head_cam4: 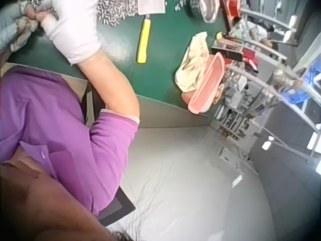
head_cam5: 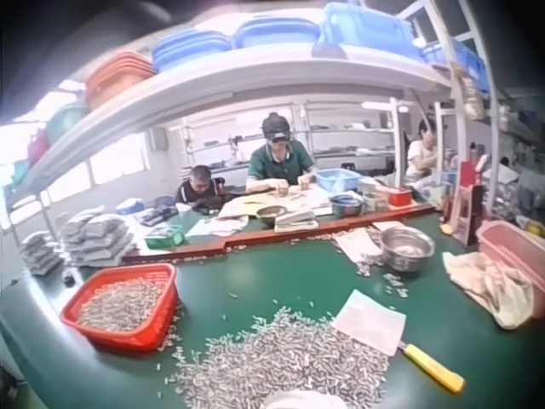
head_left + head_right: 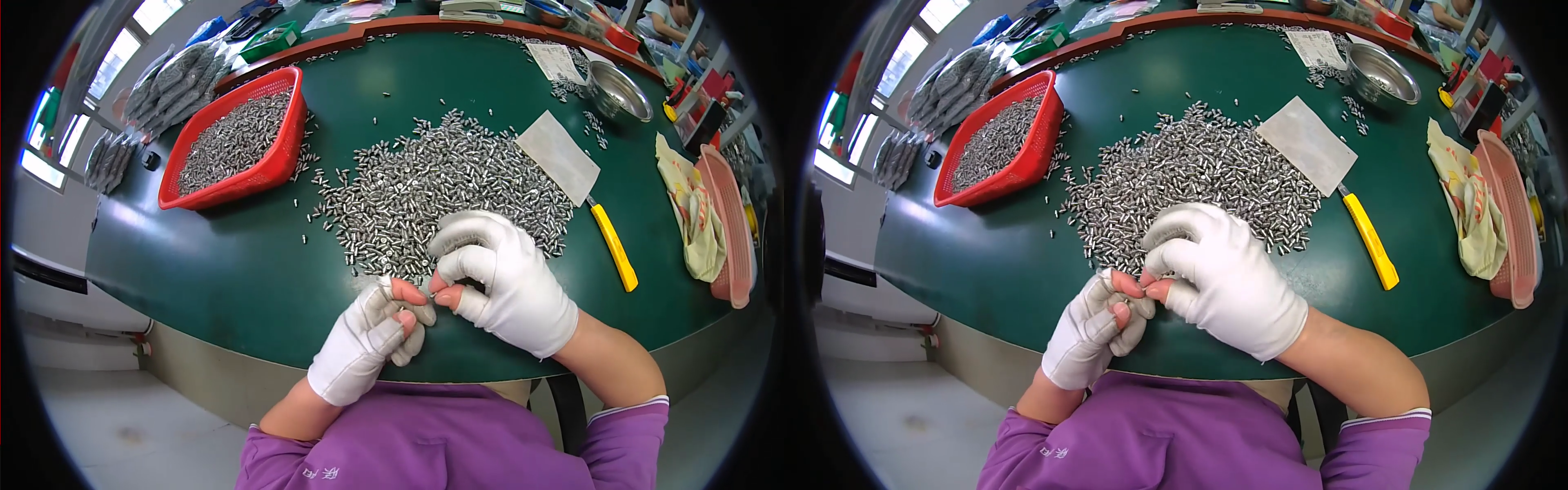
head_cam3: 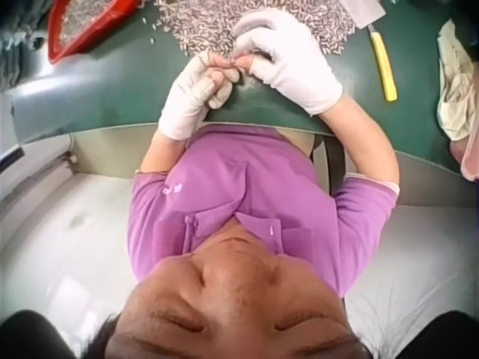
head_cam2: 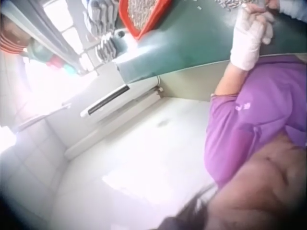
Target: Manually inspecting and sorting small metal pins on a workbench in a manufacturing setting.
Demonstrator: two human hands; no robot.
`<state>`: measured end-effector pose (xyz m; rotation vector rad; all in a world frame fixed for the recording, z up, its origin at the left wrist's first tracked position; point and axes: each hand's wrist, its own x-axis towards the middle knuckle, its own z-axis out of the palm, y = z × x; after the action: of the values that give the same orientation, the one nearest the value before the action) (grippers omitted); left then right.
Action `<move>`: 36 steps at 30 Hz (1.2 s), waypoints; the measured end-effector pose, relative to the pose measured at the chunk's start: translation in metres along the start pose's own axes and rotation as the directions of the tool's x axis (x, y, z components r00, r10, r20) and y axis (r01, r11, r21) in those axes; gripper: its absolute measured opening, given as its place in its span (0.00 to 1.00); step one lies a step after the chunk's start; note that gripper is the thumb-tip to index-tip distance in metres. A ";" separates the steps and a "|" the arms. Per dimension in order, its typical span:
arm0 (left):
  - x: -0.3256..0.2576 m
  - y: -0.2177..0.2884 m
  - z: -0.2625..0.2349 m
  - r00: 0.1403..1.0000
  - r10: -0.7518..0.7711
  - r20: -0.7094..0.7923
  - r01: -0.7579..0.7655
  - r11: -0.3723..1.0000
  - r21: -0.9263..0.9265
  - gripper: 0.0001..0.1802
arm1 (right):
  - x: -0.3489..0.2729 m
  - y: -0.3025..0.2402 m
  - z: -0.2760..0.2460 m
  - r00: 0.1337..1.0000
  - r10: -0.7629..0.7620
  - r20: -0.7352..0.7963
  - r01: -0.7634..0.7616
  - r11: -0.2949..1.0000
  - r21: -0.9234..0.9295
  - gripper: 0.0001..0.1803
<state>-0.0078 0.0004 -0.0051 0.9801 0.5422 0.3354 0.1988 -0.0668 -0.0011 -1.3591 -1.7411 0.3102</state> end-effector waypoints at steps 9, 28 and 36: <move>0.001 0.000 0.001 0.999 -0.031 -0.022 0.030 0.998 -0.051 0.07 | -0.001 -0.005 0.007 0.998 0.029 0.050 -0.036 0.989 0.147 0.12; 0.002 -0.006 -0.003 0.998 -0.031 -0.057 0.028 0.998 -0.055 0.10 | 0.000 0.003 0.008 0.980 -0.192 -0.054 0.192 0.981 -0.001 0.12; 0.003 -0.009 -0.008 0.999 0.032 -0.017 -0.033 0.994 -0.103 0.09 | 0.002 0.005 -0.001 0.989 -0.114 -0.099 0.089 0.969 -0.229 0.12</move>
<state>-0.0091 0.0029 -0.0170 0.8882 0.5180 0.3966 0.2024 -0.0635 -0.0028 -1.4109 -1.7851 -0.0203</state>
